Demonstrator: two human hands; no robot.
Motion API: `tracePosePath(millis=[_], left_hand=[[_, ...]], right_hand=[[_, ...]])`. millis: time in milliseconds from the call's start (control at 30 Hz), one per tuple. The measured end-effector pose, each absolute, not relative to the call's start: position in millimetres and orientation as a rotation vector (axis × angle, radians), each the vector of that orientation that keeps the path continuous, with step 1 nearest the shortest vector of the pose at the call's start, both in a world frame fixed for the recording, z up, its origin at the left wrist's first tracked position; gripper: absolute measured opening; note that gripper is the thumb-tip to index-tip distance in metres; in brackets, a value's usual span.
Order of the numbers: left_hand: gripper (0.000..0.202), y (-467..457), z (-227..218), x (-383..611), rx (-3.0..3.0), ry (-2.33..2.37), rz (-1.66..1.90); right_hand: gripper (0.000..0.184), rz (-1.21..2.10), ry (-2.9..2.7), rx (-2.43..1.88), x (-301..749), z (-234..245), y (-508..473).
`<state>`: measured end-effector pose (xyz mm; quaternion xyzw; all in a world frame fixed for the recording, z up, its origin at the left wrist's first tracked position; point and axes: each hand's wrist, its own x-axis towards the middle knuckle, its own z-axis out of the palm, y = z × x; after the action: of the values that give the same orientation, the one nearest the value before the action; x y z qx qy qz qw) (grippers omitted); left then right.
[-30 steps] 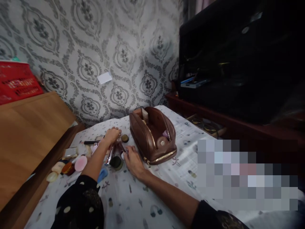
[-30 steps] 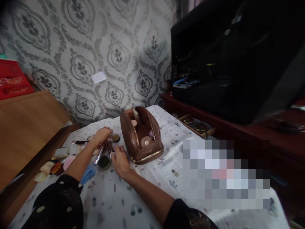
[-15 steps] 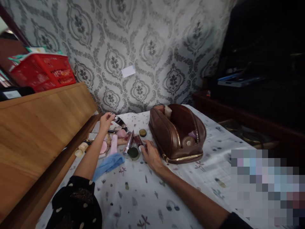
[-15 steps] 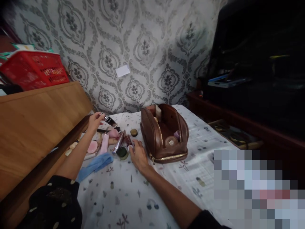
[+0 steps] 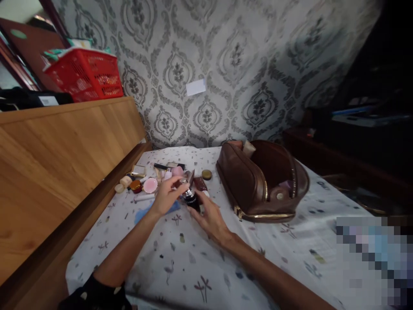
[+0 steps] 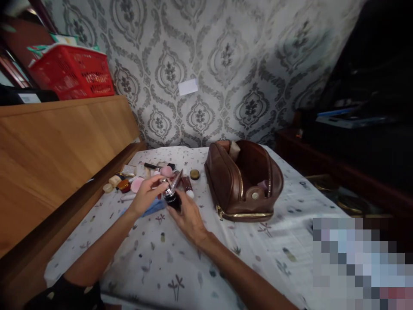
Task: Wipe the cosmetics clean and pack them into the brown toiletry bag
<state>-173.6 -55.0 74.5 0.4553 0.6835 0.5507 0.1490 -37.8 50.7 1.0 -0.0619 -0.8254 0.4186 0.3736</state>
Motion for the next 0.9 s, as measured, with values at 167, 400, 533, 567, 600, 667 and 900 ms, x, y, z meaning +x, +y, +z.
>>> tracePosePath(millis=[167, 400, 533, 567, 600, 667, 900], left_hand=[[0.038, -80.4, 57.6, -187.1, 1.476, 2.222, 1.377], [0.043, -154.6, 17.8, -204.2, 1.518, 2.845, 0.452], [0.031, -171.7, 5.8, -204.3, 1.482, 2.832, 0.458], [0.026, -170.8, 7.6, -203.7, 1.472, 2.84, 0.506], [0.021, -167.9, 11.7, -202.4, 1.46, 2.848, 0.572], [0.022, -157.0, 25.8, -197.4, 1.452, 2.852, 0.761], [0.019, -94.5, 55.0, -164.2, 1.634, 2.357, 1.371]], right_hand=[[0.045, 1.382, -1.954, -0.288, -29.7, -2.9, 51.3], [0.044, 1.622, -1.87, -0.291, -25.0, 0.4, 54.4], [0.046, 1.823, -1.816, -0.257, -24.8, 2.4, 50.3], [0.046, 1.847, -1.809, -0.265, -24.6, 3.1, 49.7], [0.046, 1.861, -1.81, -0.277, -24.6, 3.6, 49.3], [0.047, 1.874, -1.832, -0.294, -24.6, 4.0, 49.0], [0.042, 1.995, -1.917, -0.254, -24.4, 1.6, 44.5]])
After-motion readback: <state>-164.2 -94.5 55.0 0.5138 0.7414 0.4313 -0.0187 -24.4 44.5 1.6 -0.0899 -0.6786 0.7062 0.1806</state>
